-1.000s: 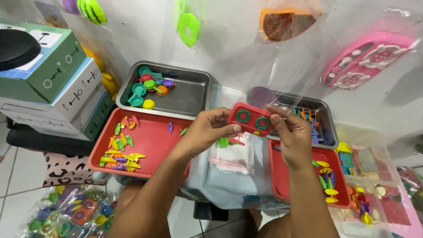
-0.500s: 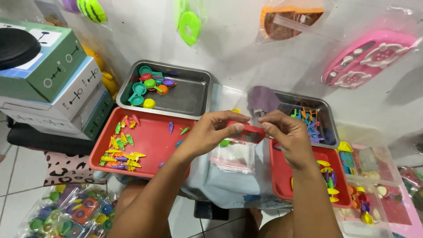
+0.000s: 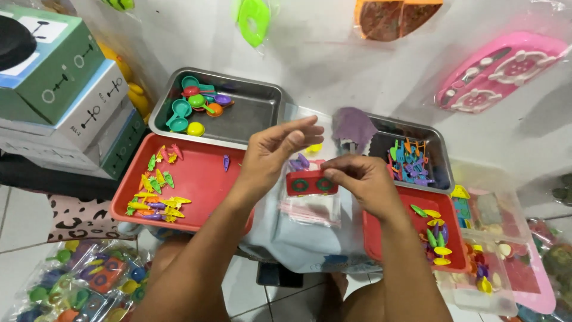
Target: Sorting, cleaning, and packing small plastic toy components into trays and bags.
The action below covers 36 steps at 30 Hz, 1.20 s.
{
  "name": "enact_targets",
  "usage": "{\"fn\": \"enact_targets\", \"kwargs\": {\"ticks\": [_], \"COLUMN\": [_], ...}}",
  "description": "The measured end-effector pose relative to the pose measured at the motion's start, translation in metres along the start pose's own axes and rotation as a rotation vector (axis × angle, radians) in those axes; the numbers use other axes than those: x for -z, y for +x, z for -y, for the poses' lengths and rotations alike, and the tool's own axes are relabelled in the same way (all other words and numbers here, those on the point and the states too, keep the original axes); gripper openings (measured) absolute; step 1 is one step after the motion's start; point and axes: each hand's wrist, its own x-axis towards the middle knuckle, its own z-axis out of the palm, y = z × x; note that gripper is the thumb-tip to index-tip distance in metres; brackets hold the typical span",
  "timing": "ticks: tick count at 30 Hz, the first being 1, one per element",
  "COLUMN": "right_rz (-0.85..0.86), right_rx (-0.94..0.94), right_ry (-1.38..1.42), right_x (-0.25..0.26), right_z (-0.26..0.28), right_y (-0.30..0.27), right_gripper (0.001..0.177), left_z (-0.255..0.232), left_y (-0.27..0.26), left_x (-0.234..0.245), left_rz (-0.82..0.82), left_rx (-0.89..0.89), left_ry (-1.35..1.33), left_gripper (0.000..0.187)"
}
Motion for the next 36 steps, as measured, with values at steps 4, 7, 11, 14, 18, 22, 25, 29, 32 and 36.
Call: {"fn": "enact_targets", "kwargs": {"ticks": [4,7,11,14,18,22,25,29,32,36], "right_rz": [0.044,0.03,-0.032,0.121,0.198,0.197,0.222,0.211,0.215,0.197], "right_rx": [-0.071,-0.039,-0.156,-0.312,-0.47,-0.437,-0.46,-0.483,-0.487,-0.424], "right_ry": [0.009,0.062,-0.478,-0.853,-1.086,-1.116,-1.068,-1.04,-1.009,-1.111], "right_x": [-0.001,0.012,0.013,-0.002,-0.014,-0.011,-0.013,-0.012,-0.018,-0.015], "right_z": [-0.009,-0.016,-0.014,-0.025,-0.037,-0.045,-0.036,-0.02,-0.015,-0.029], "right_y": [0.004,0.008,0.005,0.006,0.009,0.009,0.007,0.007,0.008,0.003], "right_gripper": [0.025,0.056,0.036,0.036,0.036,0.021,0.017,0.025,0.033,0.02], "left_z": [0.0,-0.005,-0.009,-0.007,-0.005,-0.01,-0.005,0.0,0.001,0.005], "left_y": [0.003,0.006,0.008,0.009,0.009,0.009,0.01,0.012,0.012,0.012], "left_x": [0.011,0.018,0.026,0.029,0.03,0.027,0.033,0.036,0.034,0.033], "left_rz": [-0.102,-0.197,-0.269,-0.289,-0.29,-0.295,-0.276,-0.251,-0.248,-0.239], "left_rx": [-0.029,-0.073,-0.053,-0.042,0.005,0.031,0.102,0.153,0.161,0.173], "left_ry": [0.018,0.012,0.001,-0.007,-0.033,-0.076,-0.21,-0.311,-0.33,-0.305], "left_gripper": [0.029,0.03,0.03,0.029,0.028,0.027,0.031,0.033,0.033,0.034]}}
